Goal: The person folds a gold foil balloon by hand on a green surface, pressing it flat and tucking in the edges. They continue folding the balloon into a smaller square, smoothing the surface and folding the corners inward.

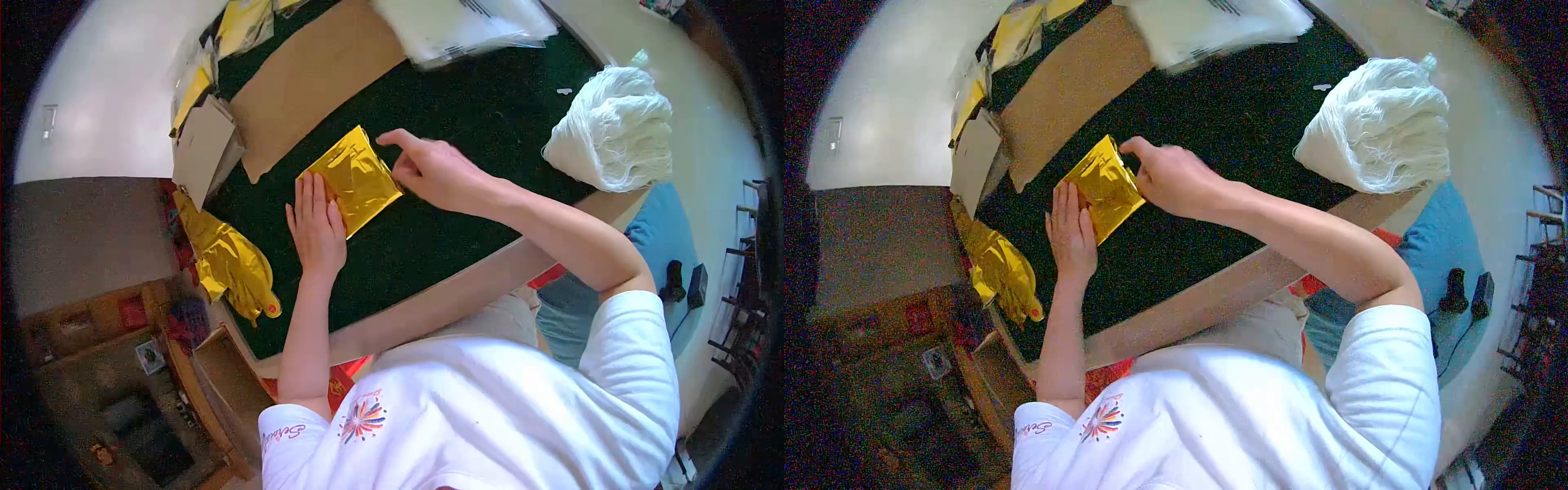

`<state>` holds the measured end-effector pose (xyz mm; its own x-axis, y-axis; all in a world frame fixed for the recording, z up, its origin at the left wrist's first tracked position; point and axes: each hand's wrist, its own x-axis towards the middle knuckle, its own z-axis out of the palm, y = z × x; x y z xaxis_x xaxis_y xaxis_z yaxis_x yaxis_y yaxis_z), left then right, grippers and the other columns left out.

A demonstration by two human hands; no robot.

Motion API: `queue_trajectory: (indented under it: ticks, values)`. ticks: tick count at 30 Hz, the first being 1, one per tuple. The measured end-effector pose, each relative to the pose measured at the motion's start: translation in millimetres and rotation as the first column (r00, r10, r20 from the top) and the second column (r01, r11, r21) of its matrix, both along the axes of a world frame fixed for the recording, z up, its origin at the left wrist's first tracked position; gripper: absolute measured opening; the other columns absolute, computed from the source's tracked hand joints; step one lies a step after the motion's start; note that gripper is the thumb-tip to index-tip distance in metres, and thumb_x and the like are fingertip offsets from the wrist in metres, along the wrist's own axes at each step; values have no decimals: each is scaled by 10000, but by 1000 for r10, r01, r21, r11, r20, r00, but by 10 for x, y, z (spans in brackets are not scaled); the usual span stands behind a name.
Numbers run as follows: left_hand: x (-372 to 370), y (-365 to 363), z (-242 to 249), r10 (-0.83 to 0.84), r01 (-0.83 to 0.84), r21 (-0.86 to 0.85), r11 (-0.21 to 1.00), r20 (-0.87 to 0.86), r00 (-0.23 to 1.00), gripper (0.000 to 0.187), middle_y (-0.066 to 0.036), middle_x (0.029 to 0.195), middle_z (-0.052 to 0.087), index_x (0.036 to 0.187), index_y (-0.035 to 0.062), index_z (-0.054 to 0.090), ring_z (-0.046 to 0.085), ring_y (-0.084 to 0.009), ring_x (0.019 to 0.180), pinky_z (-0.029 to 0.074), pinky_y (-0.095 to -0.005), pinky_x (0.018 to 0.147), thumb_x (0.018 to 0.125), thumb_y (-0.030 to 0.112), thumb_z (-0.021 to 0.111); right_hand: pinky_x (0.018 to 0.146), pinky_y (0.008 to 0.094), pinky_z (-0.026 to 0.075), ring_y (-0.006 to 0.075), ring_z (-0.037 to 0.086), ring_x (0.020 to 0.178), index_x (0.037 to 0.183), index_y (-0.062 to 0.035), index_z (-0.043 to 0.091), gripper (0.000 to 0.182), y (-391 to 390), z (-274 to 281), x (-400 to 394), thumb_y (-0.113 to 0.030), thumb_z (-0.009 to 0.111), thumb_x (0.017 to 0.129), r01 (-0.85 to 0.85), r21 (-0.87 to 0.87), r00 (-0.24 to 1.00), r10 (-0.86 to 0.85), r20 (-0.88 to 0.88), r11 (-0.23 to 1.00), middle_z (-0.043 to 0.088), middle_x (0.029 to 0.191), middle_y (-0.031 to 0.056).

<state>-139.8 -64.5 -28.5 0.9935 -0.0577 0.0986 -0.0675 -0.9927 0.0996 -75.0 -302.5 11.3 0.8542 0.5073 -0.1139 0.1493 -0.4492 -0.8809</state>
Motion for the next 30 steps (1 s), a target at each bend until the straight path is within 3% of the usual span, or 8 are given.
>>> queue_trajectory:
  ticks: [1,3,6,11,13,16,20,30]
  values:
    - [-2,6,-4,2,-2,-4,1000,-5,1000,502,-86,1530,230,1461,101,269,193,-240,1423,122,-509,1140,986,257,314,743,334,527,240,647,854,1357,-62,397,540,-36,-55,11,-32,586,852,-3,-1,1000,3,2,1000,655,899,122]
    - [-4,0,-8,10,-10,-6,1000,-6,1000,502,-85,1532,227,1461,102,268,190,-239,1424,121,-507,1141,986,257,314,863,354,484,241,578,1062,1278,-65,506,458,-124,-177,17,-14,586,829,-59,-265,825,197,530,962,614,1105,126]
    - [0,1,-12,16,-15,4,1000,-10,1000,504,-82,1534,220,1463,105,264,182,-236,1426,123,-502,1142,984,251,324,984,389,395,232,448,1241,1246,-82,545,416,-191,-177,-52,-45,581,833,-141,-391,680,376,629,910,510,1300,109]
    - [0,42,-6,5,-3,-61,998,21,1000,500,-88,1532,228,1456,109,285,180,-243,1427,129,-499,1141,977,225,366,1033,411,337,228,397,1298,1261,-95,538,403,-207,-270,-57,-94,552,858,-157,-462,619,451,643,873,458,1373,90]
    - [11,70,76,-8,52,-389,920,114,993,483,-99,1524,246,1438,115,328,189,-258,1425,139,-500,1138,970,207,403,1038,409,331,228,389,1307,1264,-97,537,399,-215,-259,-57,-109,547,865,-157,-483,616,468,633,861,457,1380,85]
    - [37,-49,491,-137,165,-131,978,199,970,468,-112,1520,254,1423,121,359,197,-269,1422,143,-511,1135,969,217,426,1043,403,327,229,384,1313,1266,-102,536,402,-210,-287,-94,-106,546,864,-135,-499,599,471,647,856,454,1383,87]
    - [271,-340,313,-293,293,3,956,24,956,485,-104,1532,223,1438,175,343,203,-271,1419,125,-538,1130,972,275,434,1051,404,323,231,384,1317,1260,-84,535,404,-203,-306,-58,-94,551,856,-150,-450,634,435,640,880,456,1381,89]
    - [367,-314,27,-279,277,-101,955,-4,960,508,-82,1541,199,1465,202,282,180,-252,1426,109,-543,1131,984,323,388,1029,392,350,237,403,1291,1240,-90,553,374,-238,-342,-59,-133,536,869,-109,-455,591,426,685,884,468,1357,88]
